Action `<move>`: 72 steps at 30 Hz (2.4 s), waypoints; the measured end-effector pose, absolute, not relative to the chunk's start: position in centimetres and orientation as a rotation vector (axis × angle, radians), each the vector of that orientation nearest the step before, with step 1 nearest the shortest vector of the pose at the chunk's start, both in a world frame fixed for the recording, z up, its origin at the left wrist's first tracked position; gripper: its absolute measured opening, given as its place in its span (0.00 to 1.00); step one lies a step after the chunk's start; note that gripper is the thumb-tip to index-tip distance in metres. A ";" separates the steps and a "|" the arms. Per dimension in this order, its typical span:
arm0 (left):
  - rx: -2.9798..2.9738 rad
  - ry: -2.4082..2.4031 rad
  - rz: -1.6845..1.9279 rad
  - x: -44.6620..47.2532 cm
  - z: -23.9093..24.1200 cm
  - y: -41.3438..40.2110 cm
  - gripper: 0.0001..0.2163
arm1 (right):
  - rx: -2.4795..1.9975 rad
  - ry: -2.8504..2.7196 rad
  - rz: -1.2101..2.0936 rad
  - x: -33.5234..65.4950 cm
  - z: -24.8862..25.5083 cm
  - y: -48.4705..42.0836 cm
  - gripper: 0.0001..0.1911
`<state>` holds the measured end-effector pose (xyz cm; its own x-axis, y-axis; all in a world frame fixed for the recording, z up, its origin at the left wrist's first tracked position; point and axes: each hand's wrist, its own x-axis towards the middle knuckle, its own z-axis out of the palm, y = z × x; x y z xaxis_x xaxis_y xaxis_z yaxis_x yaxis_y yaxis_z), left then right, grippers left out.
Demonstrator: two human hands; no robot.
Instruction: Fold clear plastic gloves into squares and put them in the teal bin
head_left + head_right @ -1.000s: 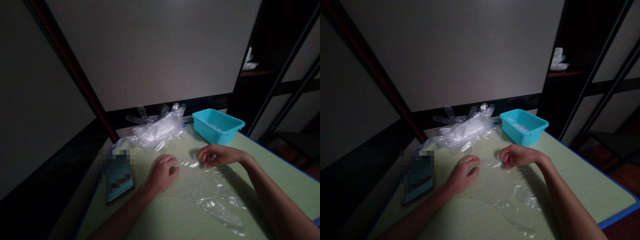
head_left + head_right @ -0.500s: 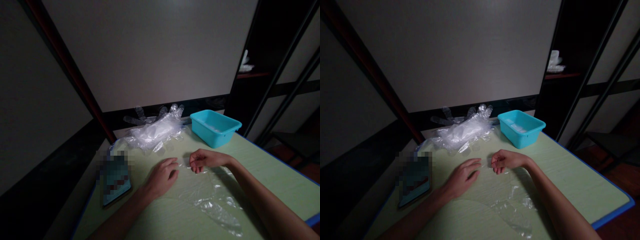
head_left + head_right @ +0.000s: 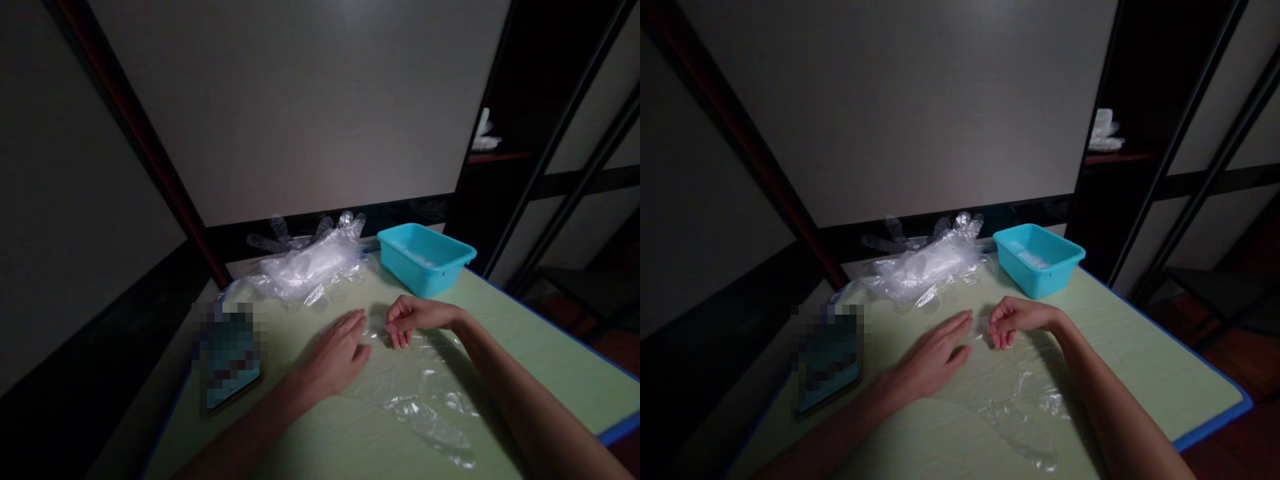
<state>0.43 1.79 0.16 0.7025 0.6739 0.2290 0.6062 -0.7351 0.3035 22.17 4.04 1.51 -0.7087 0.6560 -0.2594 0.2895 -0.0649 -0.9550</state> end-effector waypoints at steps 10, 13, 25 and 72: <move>2.779 0.887 0.381 4.1 -1.0 1.1 0.18 | -0.958 -2.030 1.770 22.1 1.3 4.2 0.12; 2.809 0.899 0.368 4.1 -1.3 1.0 0.18 | -0.966 -2.047 1.764 21.9 1.2 4.2 0.13; 2.906 0.931 0.327 3.9 -1.8 0.9 0.20 | -1.159 -1.907 1.766 21.4 0.7 4.2 0.20; 2.899 1.157 0.202 -1.7 -1.9 2.5 0.24 | -1.121 -1.848 1.879 22.3 0.3 4.2 0.20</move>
